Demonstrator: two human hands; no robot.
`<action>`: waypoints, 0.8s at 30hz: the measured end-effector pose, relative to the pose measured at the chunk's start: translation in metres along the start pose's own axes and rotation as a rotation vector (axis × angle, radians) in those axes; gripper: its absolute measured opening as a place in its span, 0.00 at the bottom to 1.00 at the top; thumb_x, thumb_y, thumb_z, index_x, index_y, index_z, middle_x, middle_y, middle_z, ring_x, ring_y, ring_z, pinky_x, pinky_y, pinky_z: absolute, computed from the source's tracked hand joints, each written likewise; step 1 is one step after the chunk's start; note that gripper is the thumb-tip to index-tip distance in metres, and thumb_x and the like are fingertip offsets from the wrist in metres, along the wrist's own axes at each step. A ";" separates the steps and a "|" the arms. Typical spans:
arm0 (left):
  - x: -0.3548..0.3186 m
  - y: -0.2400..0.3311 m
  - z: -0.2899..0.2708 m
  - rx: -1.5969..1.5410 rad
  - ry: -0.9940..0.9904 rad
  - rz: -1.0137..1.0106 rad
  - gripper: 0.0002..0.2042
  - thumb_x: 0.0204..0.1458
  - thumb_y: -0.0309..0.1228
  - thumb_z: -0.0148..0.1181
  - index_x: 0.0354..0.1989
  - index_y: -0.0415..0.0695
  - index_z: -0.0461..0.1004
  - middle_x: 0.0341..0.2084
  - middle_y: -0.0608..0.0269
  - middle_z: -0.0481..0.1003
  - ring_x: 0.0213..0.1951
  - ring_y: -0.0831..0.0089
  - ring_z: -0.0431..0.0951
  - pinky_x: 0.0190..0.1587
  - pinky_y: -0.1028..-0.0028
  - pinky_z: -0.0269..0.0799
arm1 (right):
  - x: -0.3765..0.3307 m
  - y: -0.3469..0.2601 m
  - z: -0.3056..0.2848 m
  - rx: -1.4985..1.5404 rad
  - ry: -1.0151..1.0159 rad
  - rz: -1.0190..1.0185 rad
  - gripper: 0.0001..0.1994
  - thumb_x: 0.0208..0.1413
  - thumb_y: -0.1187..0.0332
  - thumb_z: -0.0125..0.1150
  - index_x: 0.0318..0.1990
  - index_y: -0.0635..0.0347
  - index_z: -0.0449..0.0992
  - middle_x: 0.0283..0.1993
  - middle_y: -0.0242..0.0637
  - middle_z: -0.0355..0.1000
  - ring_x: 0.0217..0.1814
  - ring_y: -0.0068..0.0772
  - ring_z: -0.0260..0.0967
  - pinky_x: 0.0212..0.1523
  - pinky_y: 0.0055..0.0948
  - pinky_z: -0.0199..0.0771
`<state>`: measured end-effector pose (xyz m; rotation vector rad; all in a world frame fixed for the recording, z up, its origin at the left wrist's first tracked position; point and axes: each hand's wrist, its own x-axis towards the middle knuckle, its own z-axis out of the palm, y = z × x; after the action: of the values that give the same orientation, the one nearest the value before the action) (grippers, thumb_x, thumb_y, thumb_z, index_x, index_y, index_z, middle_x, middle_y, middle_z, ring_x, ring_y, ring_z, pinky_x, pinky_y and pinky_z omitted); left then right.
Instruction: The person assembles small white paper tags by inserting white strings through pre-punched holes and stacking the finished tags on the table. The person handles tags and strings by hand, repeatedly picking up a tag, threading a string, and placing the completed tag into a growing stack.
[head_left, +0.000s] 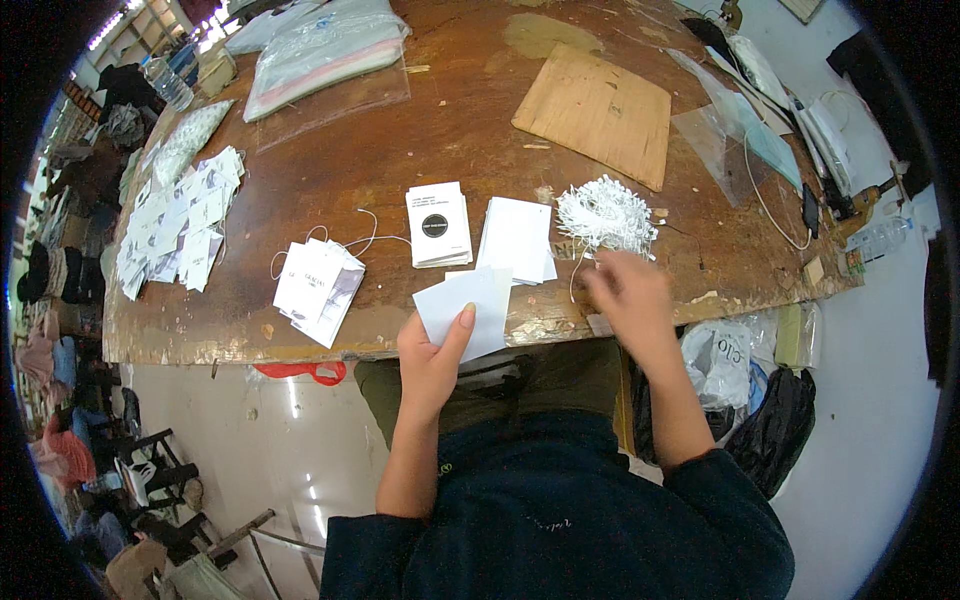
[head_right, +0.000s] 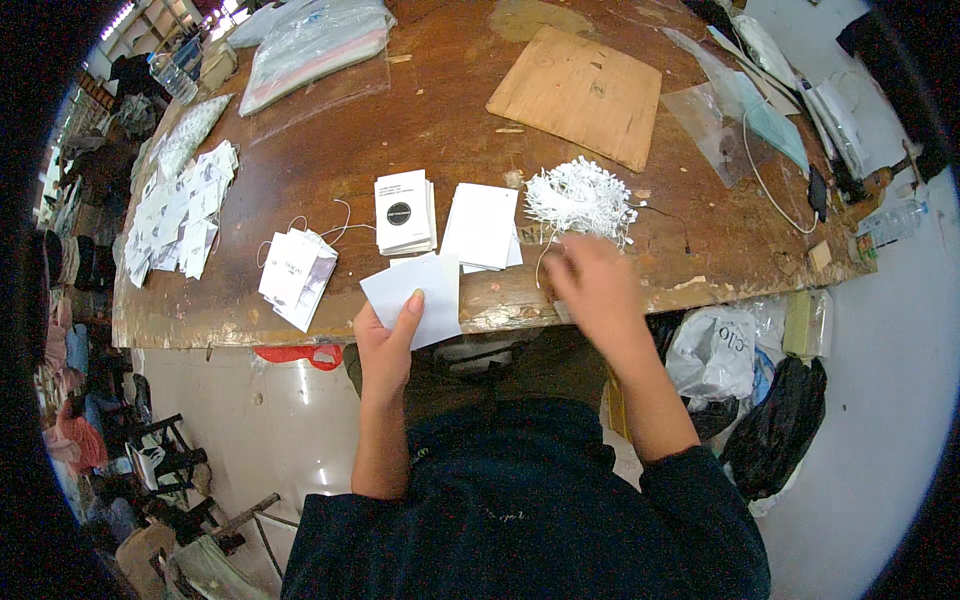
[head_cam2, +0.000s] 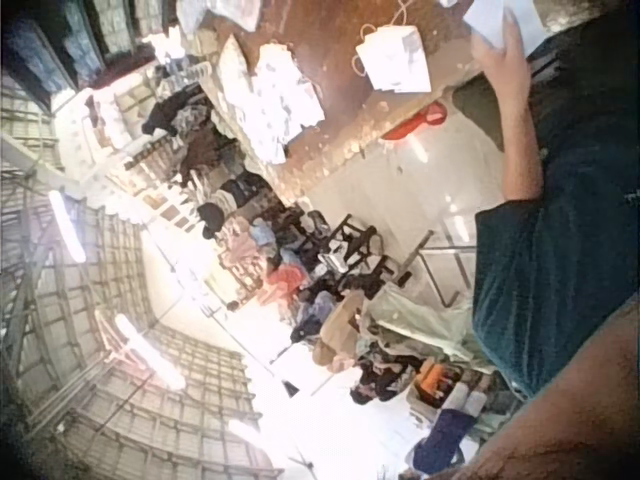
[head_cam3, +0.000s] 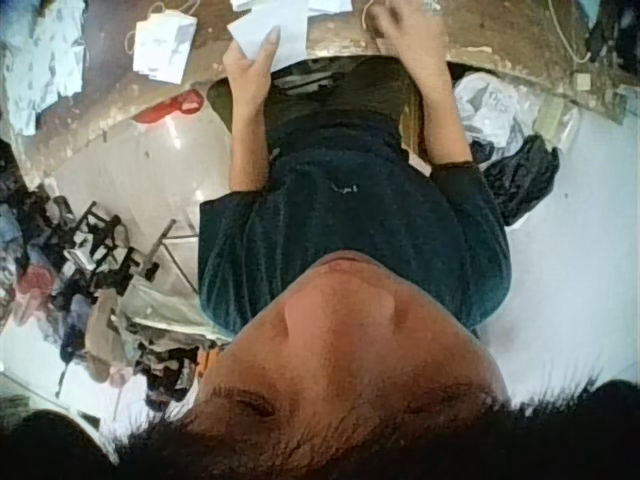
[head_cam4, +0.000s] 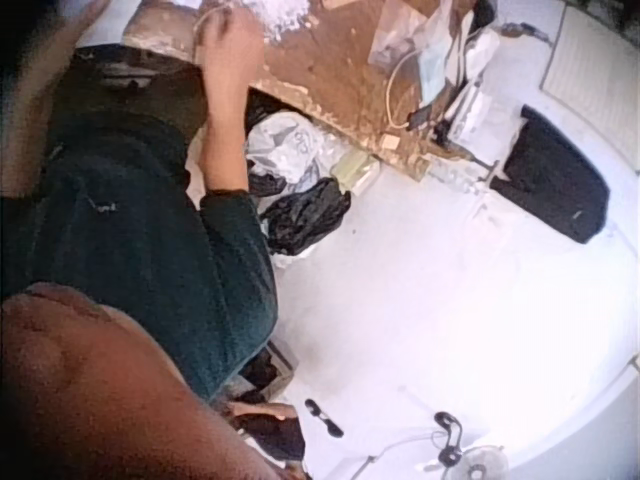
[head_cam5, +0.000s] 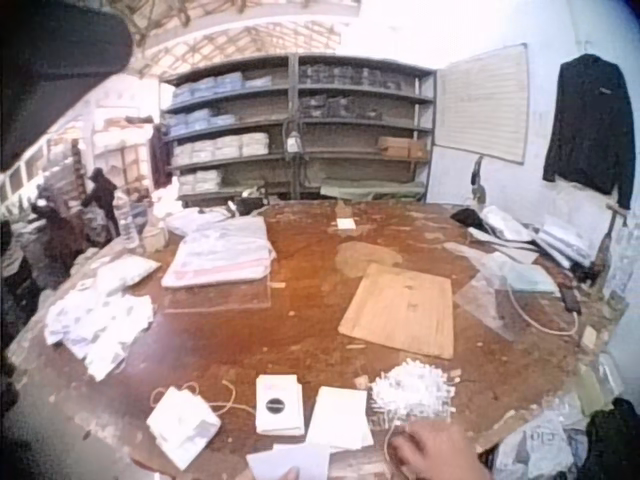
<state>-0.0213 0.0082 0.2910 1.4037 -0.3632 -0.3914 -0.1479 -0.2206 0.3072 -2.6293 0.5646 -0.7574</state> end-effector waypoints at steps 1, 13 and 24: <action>-0.002 0.001 -0.002 -0.003 0.022 -0.006 0.13 0.61 0.31 0.63 0.46 0.33 0.78 0.38 0.61 0.80 0.39 0.79 0.77 0.42 0.75 0.73 | 0.003 0.010 -0.002 0.035 0.117 0.034 0.06 0.54 0.78 0.59 0.40 0.67 0.75 0.35 0.49 0.73 0.38 0.55 0.72 0.38 0.46 0.73; -0.008 0.000 -0.004 0.012 0.006 0.018 0.12 0.61 0.30 0.63 0.46 0.33 0.78 0.38 0.62 0.80 0.39 0.79 0.76 0.43 0.76 0.72 | 0.059 0.058 0.013 0.066 0.122 0.225 0.06 0.55 0.73 0.64 0.37 0.67 0.78 0.39 0.47 0.77 0.37 0.42 0.74 0.40 0.33 0.73; -0.001 -0.004 0.001 -0.017 -0.037 -0.049 0.12 0.61 0.30 0.63 0.47 0.33 0.78 0.38 0.62 0.80 0.39 0.79 0.76 0.43 0.76 0.72 | 0.030 0.044 -0.027 0.415 -0.004 0.413 0.10 0.65 0.69 0.58 0.32 0.65 0.74 0.33 0.31 0.73 0.35 0.21 0.67 0.36 0.24 0.66</action>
<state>-0.0231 0.0078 0.2873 1.3919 -0.3553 -0.4598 -0.1521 -0.2786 0.3230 -2.0449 0.8170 -0.6524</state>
